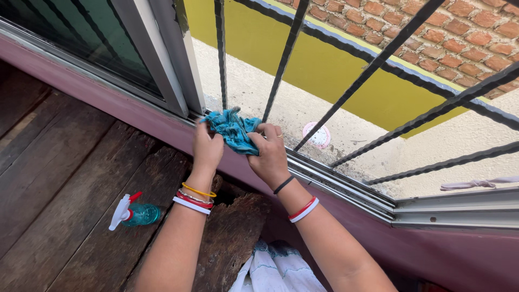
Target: The person wipes the metal window frame and adjacent glass using a blue cloth. They move along the bottom track and vertical edges, occasionally reaching through the bars to clean the exterior side of the frame.
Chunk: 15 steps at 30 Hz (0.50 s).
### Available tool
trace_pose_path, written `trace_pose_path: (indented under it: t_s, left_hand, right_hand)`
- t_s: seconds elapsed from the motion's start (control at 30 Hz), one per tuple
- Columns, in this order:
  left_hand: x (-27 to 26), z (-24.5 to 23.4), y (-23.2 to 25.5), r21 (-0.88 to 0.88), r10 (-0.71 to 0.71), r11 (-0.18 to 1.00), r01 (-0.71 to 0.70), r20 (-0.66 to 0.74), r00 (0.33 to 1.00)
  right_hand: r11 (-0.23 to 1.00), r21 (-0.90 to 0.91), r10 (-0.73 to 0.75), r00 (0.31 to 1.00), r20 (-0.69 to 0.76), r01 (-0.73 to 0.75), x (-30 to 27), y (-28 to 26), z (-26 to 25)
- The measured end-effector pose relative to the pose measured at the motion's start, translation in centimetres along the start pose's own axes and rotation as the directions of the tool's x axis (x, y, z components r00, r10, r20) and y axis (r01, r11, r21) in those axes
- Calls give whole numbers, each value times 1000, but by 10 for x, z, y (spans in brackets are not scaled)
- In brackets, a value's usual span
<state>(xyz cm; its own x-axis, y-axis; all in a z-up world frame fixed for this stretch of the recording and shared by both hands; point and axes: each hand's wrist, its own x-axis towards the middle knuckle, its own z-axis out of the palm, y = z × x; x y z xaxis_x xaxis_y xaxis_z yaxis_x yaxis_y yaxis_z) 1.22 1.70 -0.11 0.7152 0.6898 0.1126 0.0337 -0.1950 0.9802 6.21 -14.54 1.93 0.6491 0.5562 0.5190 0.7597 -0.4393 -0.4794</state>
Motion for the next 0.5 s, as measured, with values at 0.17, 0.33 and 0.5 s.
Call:
trace_pose_path:
  t_s: [0.17,0.33,0.5]
  left_hand:
    - [-17,-36,54,223,338,908,-355,109,935]
    - [-23,-42,70,162,553,725,-669,440,707]
    - [-19,-32,57,252,405,809,-531,415,814]
  right_hand:
    - [984,106,-135,989,-65,141,8,2,-11]
    - [935,336,122,992,-3,-114,12,14,0]
    - [755,614,239,968,71,-231,15,7,14]
